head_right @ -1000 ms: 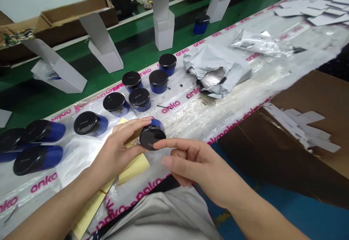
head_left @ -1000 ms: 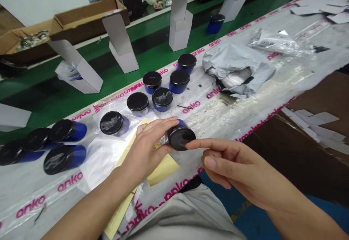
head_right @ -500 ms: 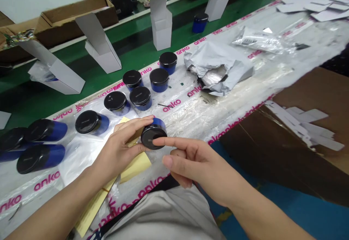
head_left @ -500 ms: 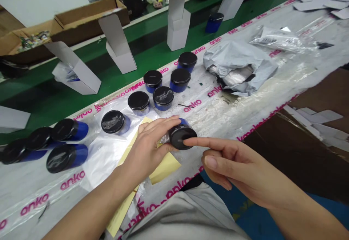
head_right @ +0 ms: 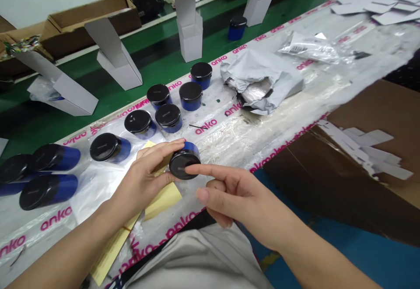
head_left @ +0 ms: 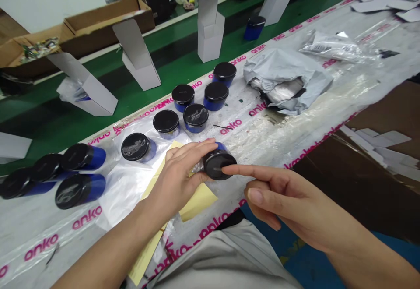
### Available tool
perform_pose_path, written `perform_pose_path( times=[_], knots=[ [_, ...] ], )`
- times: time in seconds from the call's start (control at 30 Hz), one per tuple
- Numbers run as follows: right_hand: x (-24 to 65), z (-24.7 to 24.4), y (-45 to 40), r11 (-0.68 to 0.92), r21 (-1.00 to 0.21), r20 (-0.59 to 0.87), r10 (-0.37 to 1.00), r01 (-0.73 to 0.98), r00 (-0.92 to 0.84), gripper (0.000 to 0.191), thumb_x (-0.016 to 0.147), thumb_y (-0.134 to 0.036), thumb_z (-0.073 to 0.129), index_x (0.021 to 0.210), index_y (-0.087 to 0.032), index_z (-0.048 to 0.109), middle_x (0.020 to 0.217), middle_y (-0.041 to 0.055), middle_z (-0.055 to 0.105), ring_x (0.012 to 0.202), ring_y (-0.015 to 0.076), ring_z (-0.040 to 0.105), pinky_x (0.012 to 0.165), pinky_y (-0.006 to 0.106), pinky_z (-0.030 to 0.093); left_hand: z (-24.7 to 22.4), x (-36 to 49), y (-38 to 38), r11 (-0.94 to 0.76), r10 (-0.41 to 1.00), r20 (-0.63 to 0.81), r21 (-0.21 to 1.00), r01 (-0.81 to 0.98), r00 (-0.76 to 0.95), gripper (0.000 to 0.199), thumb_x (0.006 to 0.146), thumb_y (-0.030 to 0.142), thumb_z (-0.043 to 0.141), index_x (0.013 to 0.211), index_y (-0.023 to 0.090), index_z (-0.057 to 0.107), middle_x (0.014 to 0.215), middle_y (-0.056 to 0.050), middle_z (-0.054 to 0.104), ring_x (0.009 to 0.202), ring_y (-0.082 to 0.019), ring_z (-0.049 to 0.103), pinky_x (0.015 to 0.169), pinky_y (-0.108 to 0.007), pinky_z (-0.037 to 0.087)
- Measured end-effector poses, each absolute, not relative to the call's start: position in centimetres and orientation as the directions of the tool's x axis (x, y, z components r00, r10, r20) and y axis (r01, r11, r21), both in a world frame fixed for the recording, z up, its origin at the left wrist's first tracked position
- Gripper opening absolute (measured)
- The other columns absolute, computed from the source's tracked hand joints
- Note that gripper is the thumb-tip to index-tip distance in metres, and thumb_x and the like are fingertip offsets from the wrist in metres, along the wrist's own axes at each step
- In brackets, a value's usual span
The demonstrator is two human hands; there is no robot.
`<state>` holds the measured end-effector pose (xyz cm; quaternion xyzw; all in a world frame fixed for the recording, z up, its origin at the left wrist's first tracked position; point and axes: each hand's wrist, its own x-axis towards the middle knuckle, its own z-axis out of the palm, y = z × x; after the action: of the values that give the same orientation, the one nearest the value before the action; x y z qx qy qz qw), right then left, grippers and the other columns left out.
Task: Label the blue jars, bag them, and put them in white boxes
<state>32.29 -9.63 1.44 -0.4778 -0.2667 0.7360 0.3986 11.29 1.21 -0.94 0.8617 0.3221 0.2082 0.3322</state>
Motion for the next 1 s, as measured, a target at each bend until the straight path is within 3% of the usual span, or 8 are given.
perform_pose_path(
  times=[0.57, 0.77, 0.9, 1.0],
  knots=[
    [31.3, 3.1, -10.1, -0.560, -0.792, -0.549, 0.828, -0.243, -0.119, 0.064, 0.085, -0.046, 0.077, 0.141, -0.019, 0.061, 0.056, -0.0079, 0.046, 0.051, 0.0097, 0.040, 0.052, 0.027, 0.031, -0.8, 11.2, 1.2, -0.565, 0.698, 0.142, 0.712, 0.418, 0.702, 0.059, 0.088, 0.018, 0.076, 0.139, 0.038, 0.054, 0.147, -0.003, 0.062, 0.134, -0.027, 0.058, 0.109, -0.048, 0.041],
    [31.4, 3.3, -10.5, -0.583, -0.808, -0.557, 0.803, -0.084, -0.213, 0.082, 0.088, -0.054, 0.071, 0.158, -0.022, 0.041, 0.061, -0.0074, 0.046, 0.057, 0.0120, 0.041, 0.055, 0.027, 0.034, -1.1, 11.2, 1.1, -0.577, 0.698, 0.164, 0.705, 0.412, 0.697, 0.058, 0.089, 0.019, 0.076, 0.139, 0.036, 0.053, 0.147, -0.004, 0.062, 0.133, -0.027, 0.059, 0.107, -0.048, 0.043],
    [31.0, 3.5, -11.0, -0.577, -0.812, -0.579, 0.780, 0.086, -0.238, 0.085, 0.091, -0.056, 0.066, 0.163, -0.028, 0.029, 0.067, -0.0053, 0.051, 0.063, 0.0138, 0.043, 0.061, 0.029, 0.037, -1.0, 11.1, 1.1, -0.599, 0.683, 0.175, 0.689, 0.408, 0.709, 0.058, 0.089, 0.026, 0.076, 0.141, 0.036, 0.052, 0.147, -0.006, 0.062, 0.135, -0.029, 0.058, 0.109, -0.050, 0.042],
    [30.7, 3.6, -11.3, -0.581, -0.805, -0.591, 0.770, 0.118, -0.239, 0.085, 0.092, -0.057, 0.065, 0.164, -0.030, 0.027, 0.069, -0.0051, 0.052, 0.065, 0.0138, 0.043, 0.062, 0.028, 0.037, -0.3, 11.1, 1.1, -0.619, 0.646, 0.162, 0.684, 0.387, 0.746, 0.063, 0.086, 0.035, 0.079, 0.142, 0.032, 0.052, 0.149, -0.008, 0.060, 0.138, -0.031, 0.055, 0.111, -0.053, 0.040]
  ],
)
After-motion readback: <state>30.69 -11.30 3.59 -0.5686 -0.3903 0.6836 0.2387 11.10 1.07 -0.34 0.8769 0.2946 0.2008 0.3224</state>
